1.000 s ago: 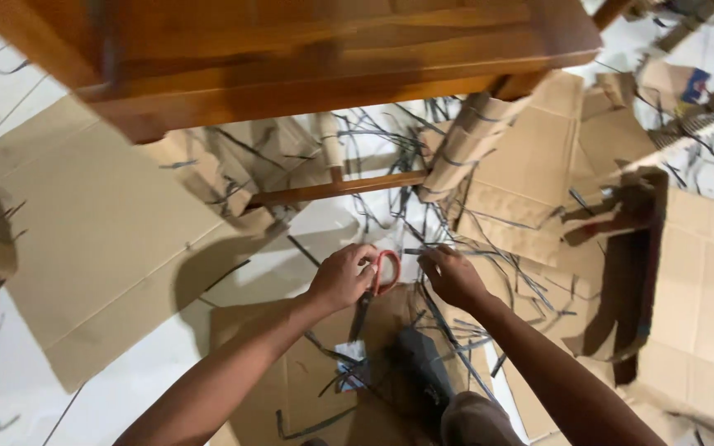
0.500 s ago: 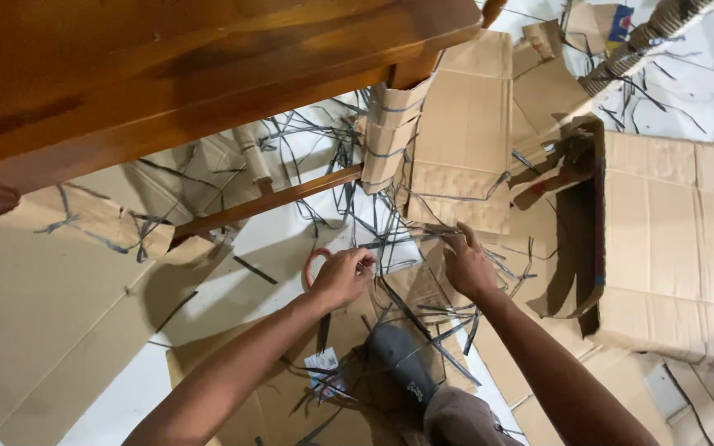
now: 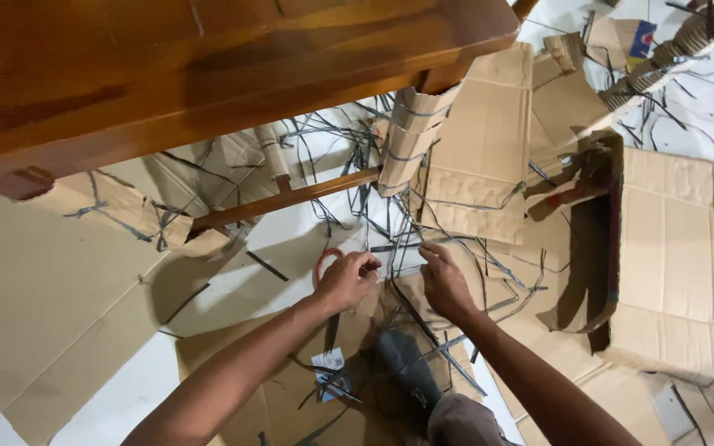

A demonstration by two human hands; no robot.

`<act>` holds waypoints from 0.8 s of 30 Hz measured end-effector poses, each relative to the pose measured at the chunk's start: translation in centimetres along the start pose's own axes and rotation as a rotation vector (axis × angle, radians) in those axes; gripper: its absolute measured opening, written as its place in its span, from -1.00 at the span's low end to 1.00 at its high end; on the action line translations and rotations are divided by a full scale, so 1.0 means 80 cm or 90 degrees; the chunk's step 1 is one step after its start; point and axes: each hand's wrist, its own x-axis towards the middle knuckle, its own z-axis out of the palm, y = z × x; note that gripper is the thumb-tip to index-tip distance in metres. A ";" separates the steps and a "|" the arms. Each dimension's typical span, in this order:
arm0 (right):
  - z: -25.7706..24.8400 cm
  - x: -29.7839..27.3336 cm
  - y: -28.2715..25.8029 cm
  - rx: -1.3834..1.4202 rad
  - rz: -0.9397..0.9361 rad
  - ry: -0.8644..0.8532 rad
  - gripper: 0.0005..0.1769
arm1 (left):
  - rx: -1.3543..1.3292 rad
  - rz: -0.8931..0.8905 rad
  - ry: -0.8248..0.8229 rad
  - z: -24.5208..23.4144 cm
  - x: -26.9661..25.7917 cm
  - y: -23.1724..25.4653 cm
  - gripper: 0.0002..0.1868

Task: Wrapping wooden chair legs with cardboard and securing them with plastic ties

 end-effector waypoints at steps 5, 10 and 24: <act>-0.021 0.030 -0.044 -0.184 0.078 -0.105 -0.65 | -0.047 -0.021 0.003 -0.009 -0.015 -0.014 -0.74; -0.023 0.044 -0.012 -0.297 0.223 -0.215 -0.53 | -0.042 0.000 0.027 -0.023 -0.033 -0.026 -0.73; 0.014 0.011 -0.123 0.155 -0.077 -0.114 -0.71 | -0.296 -0.042 0.105 -0.027 -0.020 -0.048 -0.68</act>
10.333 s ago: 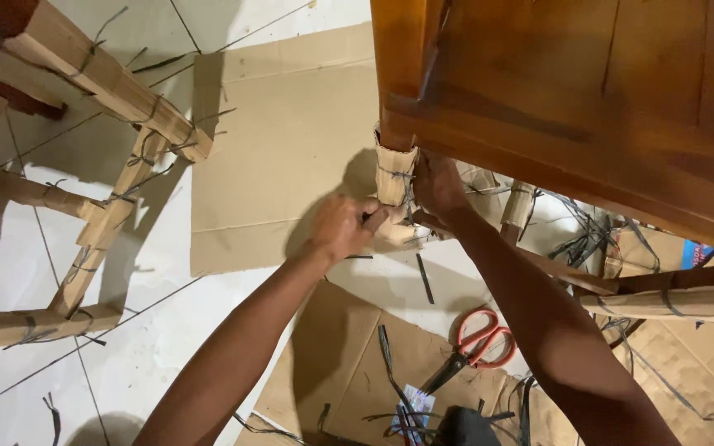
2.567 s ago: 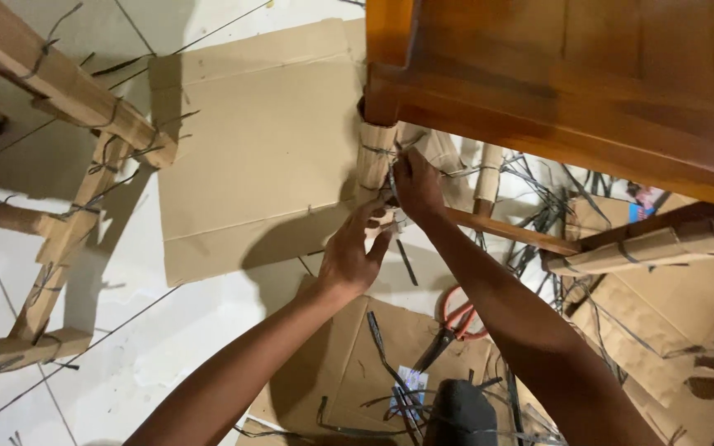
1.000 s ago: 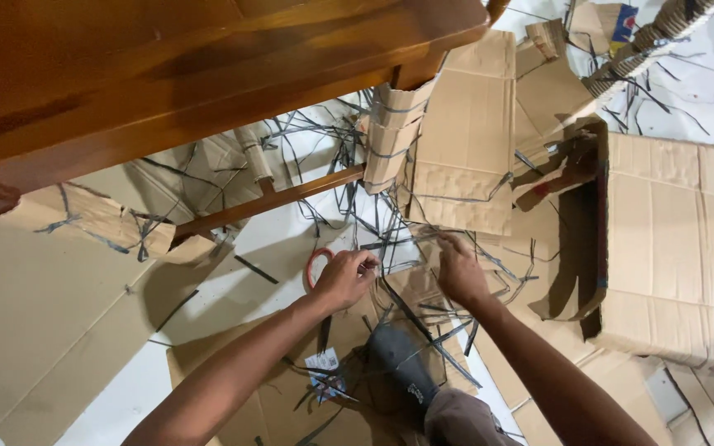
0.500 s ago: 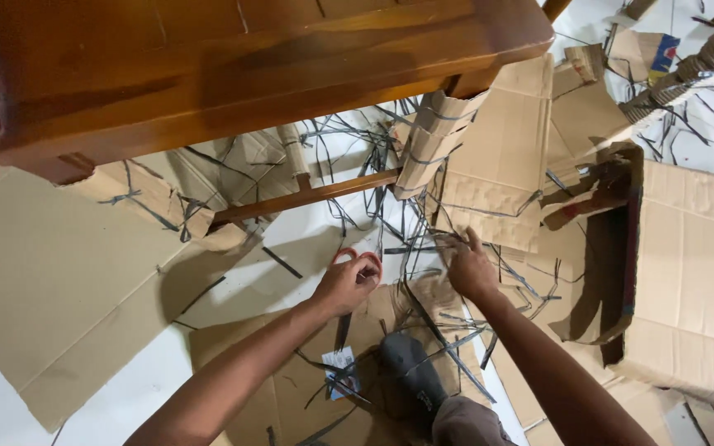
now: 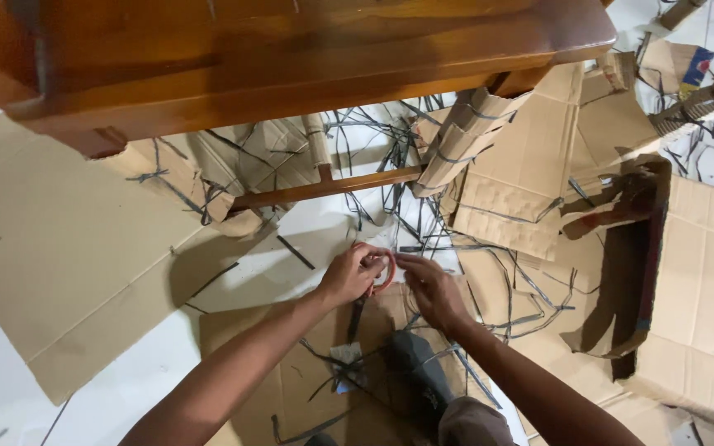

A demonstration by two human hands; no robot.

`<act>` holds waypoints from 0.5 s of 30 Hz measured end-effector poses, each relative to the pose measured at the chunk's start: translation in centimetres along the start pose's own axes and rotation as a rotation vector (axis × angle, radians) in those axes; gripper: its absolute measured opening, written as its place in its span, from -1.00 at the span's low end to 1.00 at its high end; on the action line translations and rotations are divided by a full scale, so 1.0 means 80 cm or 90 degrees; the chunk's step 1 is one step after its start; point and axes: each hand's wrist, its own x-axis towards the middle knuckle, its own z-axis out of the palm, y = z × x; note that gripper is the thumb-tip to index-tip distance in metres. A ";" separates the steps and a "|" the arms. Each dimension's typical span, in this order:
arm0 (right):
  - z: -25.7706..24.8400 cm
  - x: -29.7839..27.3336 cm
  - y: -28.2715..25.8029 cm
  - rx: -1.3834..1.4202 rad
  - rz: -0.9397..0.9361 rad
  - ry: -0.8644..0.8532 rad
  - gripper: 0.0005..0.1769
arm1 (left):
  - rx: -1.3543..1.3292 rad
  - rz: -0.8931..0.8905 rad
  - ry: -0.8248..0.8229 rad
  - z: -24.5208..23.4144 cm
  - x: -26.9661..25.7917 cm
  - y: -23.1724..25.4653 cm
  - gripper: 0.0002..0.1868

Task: Wrapping wooden chair legs with cardboard and securing them with plastic ties

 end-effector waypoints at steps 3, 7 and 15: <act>0.004 0.006 -0.034 0.018 -0.036 -0.082 -0.73 | 0.021 -0.045 0.020 -0.006 -0.029 0.045 -0.61; 0.010 0.012 -0.047 0.099 0.004 -0.134 -0.72 | -0.029 -0.041 0.052 -0.028 -0.011 -0.004 -0.67; 0.031 0.027 -0.070 0.482 0.310 -0.195 -0.77 | -0.054 -0.044 0.157 -0.087 -0.032 -0.035 -0.61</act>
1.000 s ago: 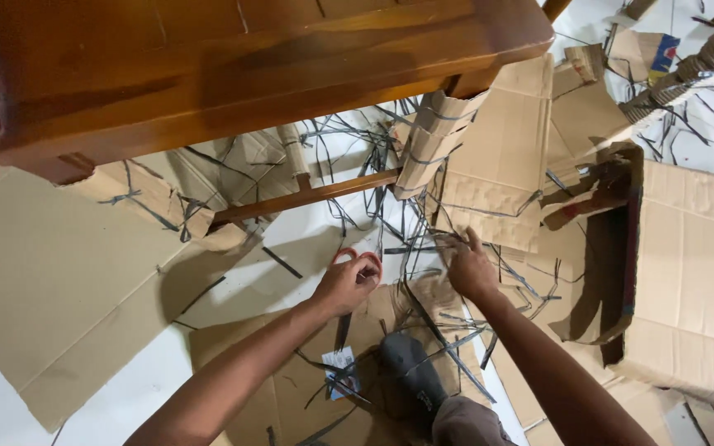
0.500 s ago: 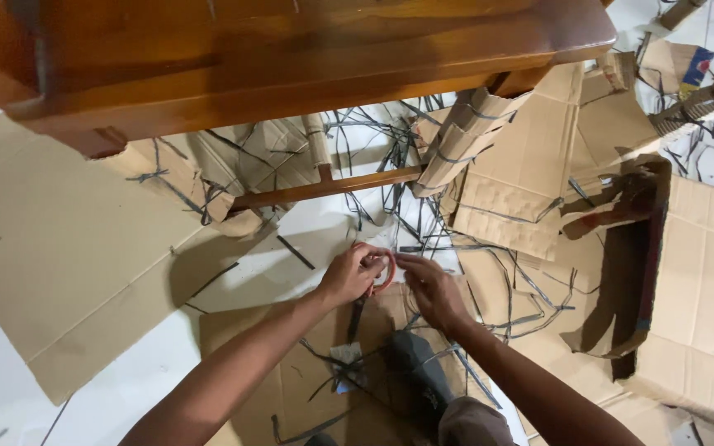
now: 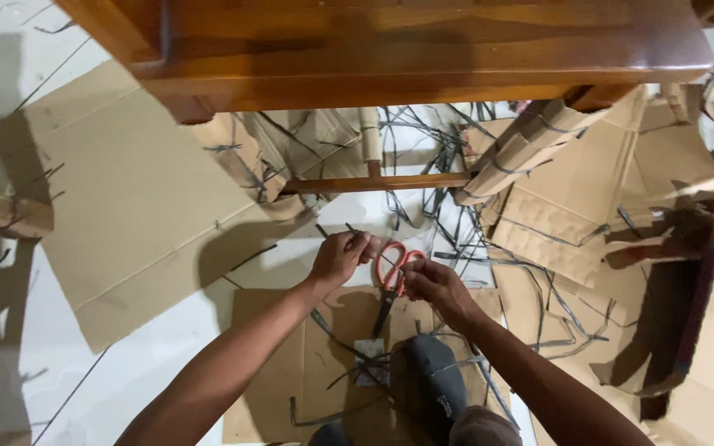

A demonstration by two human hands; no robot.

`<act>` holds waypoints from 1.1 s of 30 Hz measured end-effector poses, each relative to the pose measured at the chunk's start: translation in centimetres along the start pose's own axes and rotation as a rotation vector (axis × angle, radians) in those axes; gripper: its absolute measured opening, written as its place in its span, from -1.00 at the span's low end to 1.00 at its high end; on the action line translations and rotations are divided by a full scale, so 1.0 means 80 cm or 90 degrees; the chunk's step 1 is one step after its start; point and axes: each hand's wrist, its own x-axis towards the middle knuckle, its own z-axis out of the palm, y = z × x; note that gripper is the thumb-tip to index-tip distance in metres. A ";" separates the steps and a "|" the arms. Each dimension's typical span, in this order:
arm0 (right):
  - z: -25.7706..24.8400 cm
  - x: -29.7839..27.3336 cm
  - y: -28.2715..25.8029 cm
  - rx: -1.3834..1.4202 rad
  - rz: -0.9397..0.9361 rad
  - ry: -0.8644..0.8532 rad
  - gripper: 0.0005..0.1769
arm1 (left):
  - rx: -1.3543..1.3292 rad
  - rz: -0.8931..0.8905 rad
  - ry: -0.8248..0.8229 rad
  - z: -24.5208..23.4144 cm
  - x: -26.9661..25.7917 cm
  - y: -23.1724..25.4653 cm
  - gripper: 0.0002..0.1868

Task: Wrapping wooden chair legs with cardboard and securing them with plastic ties

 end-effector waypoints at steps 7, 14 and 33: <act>0.030 -0.003 -0.021 -0.094 0.003 -0.043 -0.77 | 0.037 0.015 0.066 -0.061 -0.030 0.026 -0.57; 0.017 0.037 0.049 -0.248 -0.013 -0.143 -0.71 | 0.061 0.004 0.123 -0.118 -0.059 -0.016 -0.61; 0.146 0.101 -0.010 -0.329 -0.011 -0.089 -0.69 | 0.105 0.027 0.226 -0.144 -0.091 0.002 -0.69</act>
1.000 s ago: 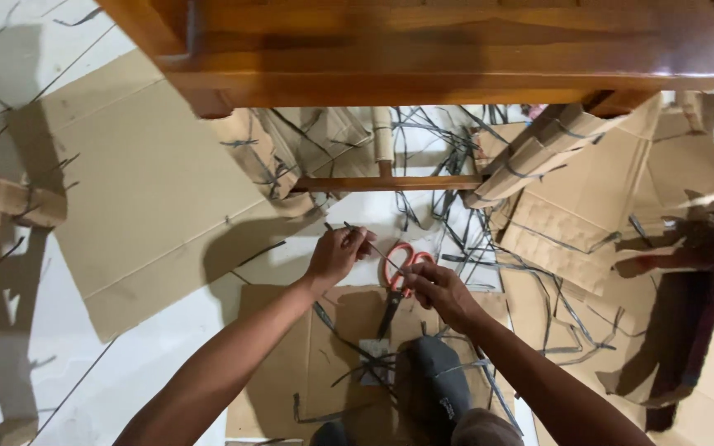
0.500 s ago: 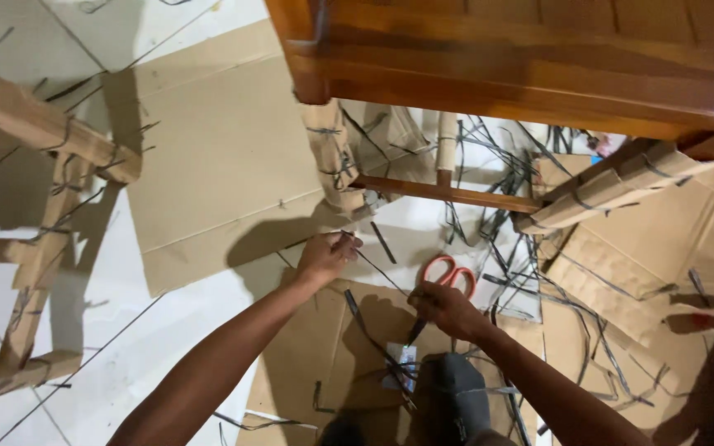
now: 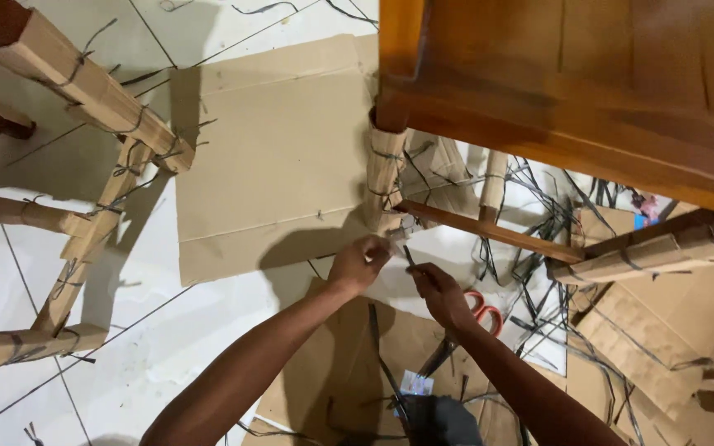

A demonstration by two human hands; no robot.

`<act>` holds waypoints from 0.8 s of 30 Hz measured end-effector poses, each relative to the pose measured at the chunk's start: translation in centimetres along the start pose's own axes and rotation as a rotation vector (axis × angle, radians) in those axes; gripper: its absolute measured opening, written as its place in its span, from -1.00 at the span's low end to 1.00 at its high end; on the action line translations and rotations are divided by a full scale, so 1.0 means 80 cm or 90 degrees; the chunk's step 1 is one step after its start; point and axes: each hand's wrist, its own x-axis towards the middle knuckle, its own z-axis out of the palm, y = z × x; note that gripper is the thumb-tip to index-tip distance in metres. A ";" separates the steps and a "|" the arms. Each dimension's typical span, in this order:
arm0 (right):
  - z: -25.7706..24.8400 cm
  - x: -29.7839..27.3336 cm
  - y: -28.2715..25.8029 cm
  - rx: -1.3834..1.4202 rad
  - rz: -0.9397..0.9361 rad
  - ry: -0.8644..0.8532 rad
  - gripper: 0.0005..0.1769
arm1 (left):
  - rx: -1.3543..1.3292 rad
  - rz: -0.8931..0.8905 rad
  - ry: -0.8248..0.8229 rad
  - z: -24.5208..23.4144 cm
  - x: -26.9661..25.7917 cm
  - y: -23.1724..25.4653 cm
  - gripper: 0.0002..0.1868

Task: Wrapping wooden chair legs with cardboard and securing them with plastic ties

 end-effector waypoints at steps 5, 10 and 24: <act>0.016 0.035 -0.026 -0.187 -0.047 0.043 -0.59 | 0.017 0.192 0.203 -0.023 0.025 0.027 -0.28; 0.051 0.068 -0.043 -0.229 -0.219 0.028 -0.47 | -0.053 0.339 0.228 -0.019 0.099 -0.027 -0.07; 0.096 0.184 0.083 -0.088 -0.296 -0.001 -0.37 | -0.082 0.321 0.172 -0.002 0.169 -0.057 -0.26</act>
